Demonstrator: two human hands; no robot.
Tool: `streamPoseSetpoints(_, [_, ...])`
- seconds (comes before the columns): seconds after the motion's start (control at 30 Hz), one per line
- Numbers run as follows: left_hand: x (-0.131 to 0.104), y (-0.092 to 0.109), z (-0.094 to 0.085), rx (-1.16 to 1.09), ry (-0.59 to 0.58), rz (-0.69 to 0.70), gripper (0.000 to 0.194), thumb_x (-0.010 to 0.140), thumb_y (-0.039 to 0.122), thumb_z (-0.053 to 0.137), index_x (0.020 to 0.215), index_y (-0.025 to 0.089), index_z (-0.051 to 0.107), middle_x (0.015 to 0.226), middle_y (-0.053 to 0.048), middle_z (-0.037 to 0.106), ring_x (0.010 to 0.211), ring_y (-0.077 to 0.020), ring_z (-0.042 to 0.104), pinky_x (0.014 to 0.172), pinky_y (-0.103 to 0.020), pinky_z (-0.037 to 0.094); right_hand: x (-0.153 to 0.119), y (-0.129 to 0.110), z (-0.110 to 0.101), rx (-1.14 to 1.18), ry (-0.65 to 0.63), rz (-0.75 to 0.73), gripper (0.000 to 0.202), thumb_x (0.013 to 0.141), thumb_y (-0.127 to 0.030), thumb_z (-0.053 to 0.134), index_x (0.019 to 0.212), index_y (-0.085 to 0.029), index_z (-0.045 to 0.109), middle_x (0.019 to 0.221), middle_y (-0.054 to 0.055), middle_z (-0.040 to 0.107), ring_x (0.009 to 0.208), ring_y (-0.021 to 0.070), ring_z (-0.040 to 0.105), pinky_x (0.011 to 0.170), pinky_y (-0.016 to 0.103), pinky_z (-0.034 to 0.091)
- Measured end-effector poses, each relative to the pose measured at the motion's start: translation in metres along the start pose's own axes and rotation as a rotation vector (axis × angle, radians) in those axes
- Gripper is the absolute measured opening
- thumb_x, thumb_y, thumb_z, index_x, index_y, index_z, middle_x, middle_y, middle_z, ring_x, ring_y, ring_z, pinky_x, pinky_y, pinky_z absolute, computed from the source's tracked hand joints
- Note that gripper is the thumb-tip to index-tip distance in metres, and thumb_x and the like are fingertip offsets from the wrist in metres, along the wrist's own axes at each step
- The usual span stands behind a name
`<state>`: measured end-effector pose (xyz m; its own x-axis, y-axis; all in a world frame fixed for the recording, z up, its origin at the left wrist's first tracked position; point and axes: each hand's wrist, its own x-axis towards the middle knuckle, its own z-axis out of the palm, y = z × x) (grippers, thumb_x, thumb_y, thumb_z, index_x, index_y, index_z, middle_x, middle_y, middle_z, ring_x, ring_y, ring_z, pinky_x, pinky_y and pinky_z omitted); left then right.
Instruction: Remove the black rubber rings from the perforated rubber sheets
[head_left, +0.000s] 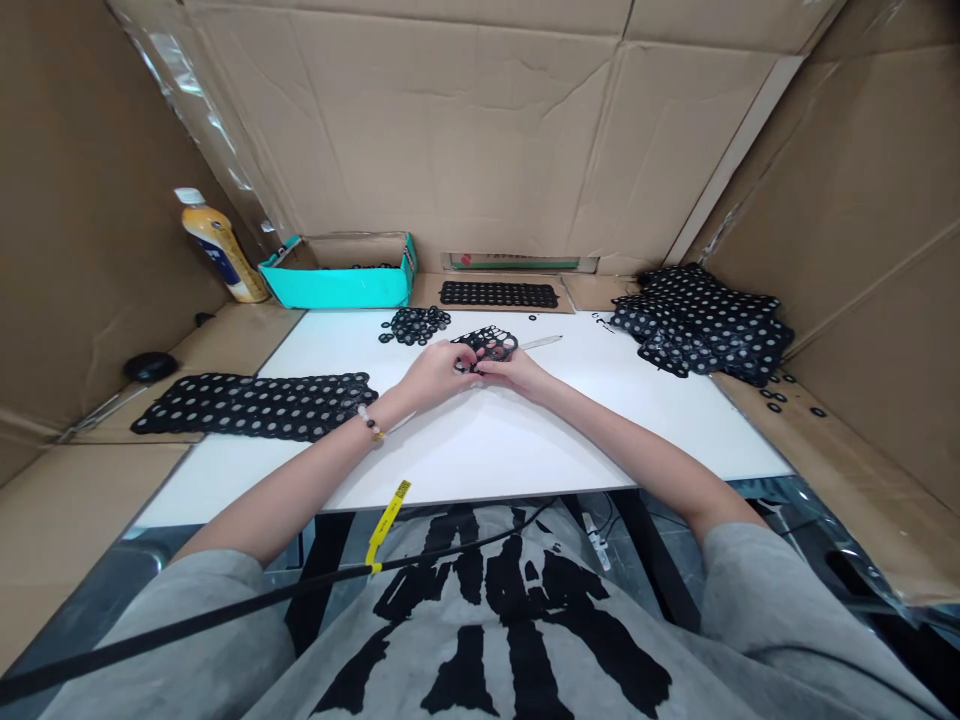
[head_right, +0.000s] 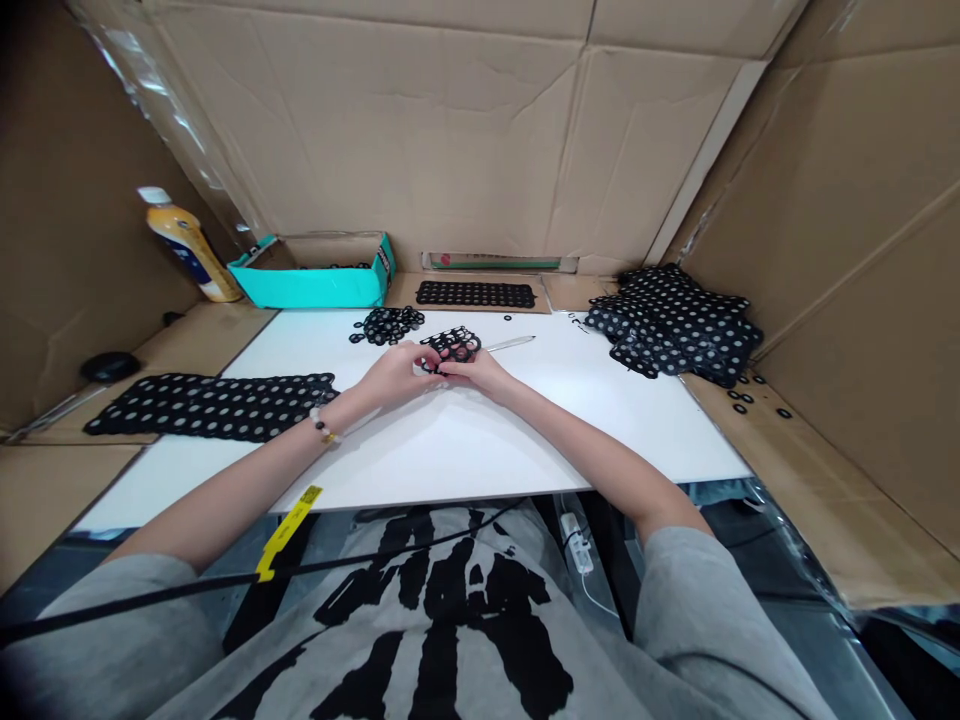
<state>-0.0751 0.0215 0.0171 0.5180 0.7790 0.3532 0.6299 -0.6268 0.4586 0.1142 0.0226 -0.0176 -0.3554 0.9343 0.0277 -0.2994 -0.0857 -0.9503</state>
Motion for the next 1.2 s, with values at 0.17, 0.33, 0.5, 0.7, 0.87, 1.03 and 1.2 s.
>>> streamPoseSetpoints(0.17, [0.0, -0.004, 0.007, -0.272, -0.027, -0.162, 0.024, 0.069, 0.041, 0.07, 0.08, 0.02, 0.075, 0.083, -0.005, 0.074, 0.075, -0.0209, 0.062, 0.069, -0.031, 0.046, -0.001, 0.0, 0.001, -0.004, -0.027, 0.01, 0.05, 0.05, -0.031, 0.09, 0.091, -0.017, 0.066, 0.082, 0.003, 0.072, 0.075, 0.0159, 0.067, 0.073, 0.03, 0.057])
streamPoseSetpoints(0.33, [0.01, -0.037, 0.009, -0.606, 0.036, -0.5, 0.035, 0.065, 0.049, 0.071, 0.074, 0.016, 0.075, 0.076, -0.009, 0.073, 0.059, -0.0175, 0.056, 0.054, -0.03, 0.042, 0.004, 0.002, 0.001, 0.004, 0.007, 0.024, 0.045, 0.049, -0.029, 0.09, 0.084, -0.018, 0.063, 0.075, -0.001, 0.068, 0.069, 0.0135, 0.064, 0.066, 0.027, 0.056])
streamPoseSetpoints(0.5, [0.012, -0.079, -0.015, -0.178, 0.291, -0.558, 0.042, 0.075, 0.042, 0.062, 0.106, 0.017, 0.074, 0.104, -0.015, 0.071, 0.092, -0.0306, 0.061, 0.08, -0.041, 0.046, 0.002, 0.002, 0.003, -0.045, 0.007, 0.006, 0.044, 0.048, -0.026, 0.089, 0.083, -0.019, 0.062, 0.083, -0.002, 0.067, 0.074, 0.0126, 0.062, 0.067, 0.027, 0.057])
streamPoseSetpoints(0.7, [0.004, -0.065, -0.025, 0.248, 0.193, -0.378, 0.06, 0.081, 0.04, 0.06, 0.14, 0.028, 0.053, 0.142, -0.013, 0.05, 0.122, -0.0408, 0.038, 0.095, -0.051, 0.034, 0.001, 0.002, 0.003, -0.068, -0.012, 0.015, 0.043, 0.05, -0.026, 0.088, 0.086, -0.018, 0.066, 0.075, 0.0, 0.066, 0.072, 0.0134, 0.061, 0.066, 0.026, 0.055])
streamPoseSetpoints(0.87, [0.003, -0.045, -0.015, 0.277, 0.098, -0.141, 0.048, 0.087, 0.038, 0.054, 0.133, 0.022, 0.06, 0.128, -0.011, 0.061, 0.113, -0.0338, 0.043, 0.098, -0.046, 0.033, 0.002, -0.007, 0.002, -0.065, 0.027, 0.046, 0.039, 0.058, -0.039, 0.084, 0.085, -0.016, 0.067, 0.066, -0.001, 0.061, 0.065, 0.0114, 0.058, 0.059, 0.023, 0.051])
streamPoseSetpoints(1.03, [0.004, -0.049, -0.018, 0.277, 0.092, -0.131, 0.044, 0.089, 0.033, 0.051, 0.129, 0.019, 0.063, 0.123, -0.01, 0.066, 0.11, -0.0299, 0.051, 0.099, -0.043, 0.035, -0.003, -0.058, -0.01, -0.329, 0.188, -0.111, 0.031, 0.066, -0.042, 0.078, 0.076, -0.016, 0.067, 0.065, -0.001, 0.061, 0.062, 0.0102, 0.056, 0.056, 0.021, 0.049])
streamPoseSetpoints(1.2, [0.001, -0.048, -0.018, 0.245, 0.07, -0.138, 0.048, 0.09, 0.03, 0.049, 0.136, 0.018, 0.057, 0.113, -0.007, 0.07, 0.106, -0.028, 0.054, 0.093, -0.037, 0.042, -0.022, -0.121, -0.015, -0.314, 0.225, -0.209, 0.027, 0.074, -0.04, 0.073, 0.072, -0.017, 0.058, 0.079, 0.004, 0.069, 0.074, 0.0153, 0.065, 0.066, 0.029, 0.058])
